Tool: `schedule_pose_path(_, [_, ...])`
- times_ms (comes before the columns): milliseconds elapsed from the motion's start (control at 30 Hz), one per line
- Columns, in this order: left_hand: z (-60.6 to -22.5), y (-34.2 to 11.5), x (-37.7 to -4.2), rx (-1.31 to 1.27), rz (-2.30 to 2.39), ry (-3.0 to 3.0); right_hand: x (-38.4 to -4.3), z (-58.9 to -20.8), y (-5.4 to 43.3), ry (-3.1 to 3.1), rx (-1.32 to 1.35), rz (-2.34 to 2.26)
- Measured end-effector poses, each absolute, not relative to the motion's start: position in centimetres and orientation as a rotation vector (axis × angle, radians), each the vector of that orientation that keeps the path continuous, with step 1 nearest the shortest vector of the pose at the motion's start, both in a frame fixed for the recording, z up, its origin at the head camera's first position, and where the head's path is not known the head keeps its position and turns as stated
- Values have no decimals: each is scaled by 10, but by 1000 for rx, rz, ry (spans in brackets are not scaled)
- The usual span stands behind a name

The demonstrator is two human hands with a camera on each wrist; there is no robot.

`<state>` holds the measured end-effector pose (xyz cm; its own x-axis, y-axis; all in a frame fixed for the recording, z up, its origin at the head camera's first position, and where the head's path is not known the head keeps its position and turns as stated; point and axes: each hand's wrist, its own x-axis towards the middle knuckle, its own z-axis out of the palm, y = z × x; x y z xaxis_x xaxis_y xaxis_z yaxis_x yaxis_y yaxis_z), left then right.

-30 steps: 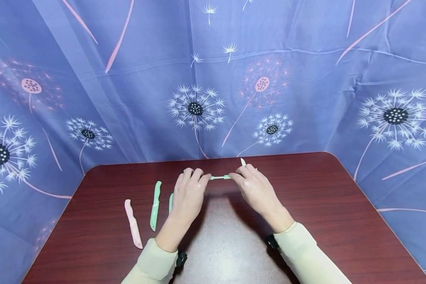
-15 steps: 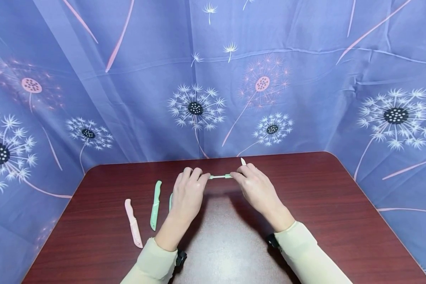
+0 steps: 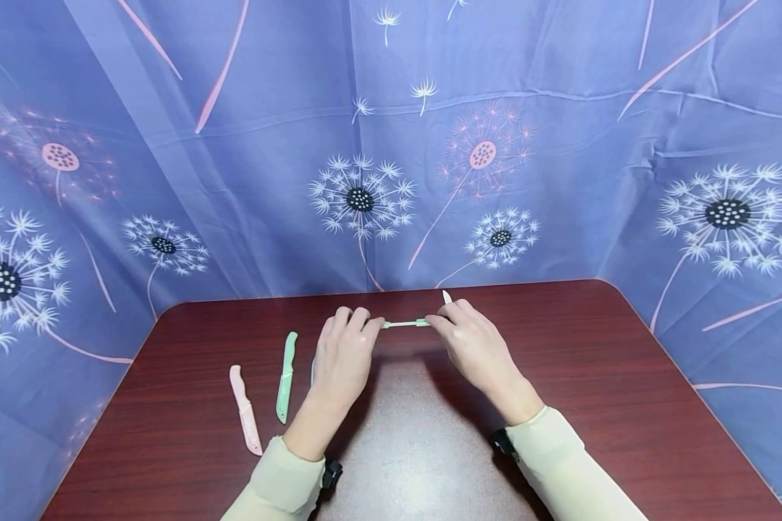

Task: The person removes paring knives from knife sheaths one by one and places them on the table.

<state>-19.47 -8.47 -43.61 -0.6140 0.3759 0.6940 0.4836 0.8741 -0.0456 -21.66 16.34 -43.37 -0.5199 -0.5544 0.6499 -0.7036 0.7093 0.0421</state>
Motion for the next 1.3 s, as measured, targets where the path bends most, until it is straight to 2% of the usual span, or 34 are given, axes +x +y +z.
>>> schedule_pose_path(1300, [-433, -93, -198, -534, -243, -2268, -222, -435, 175, -2266, 882, 339])
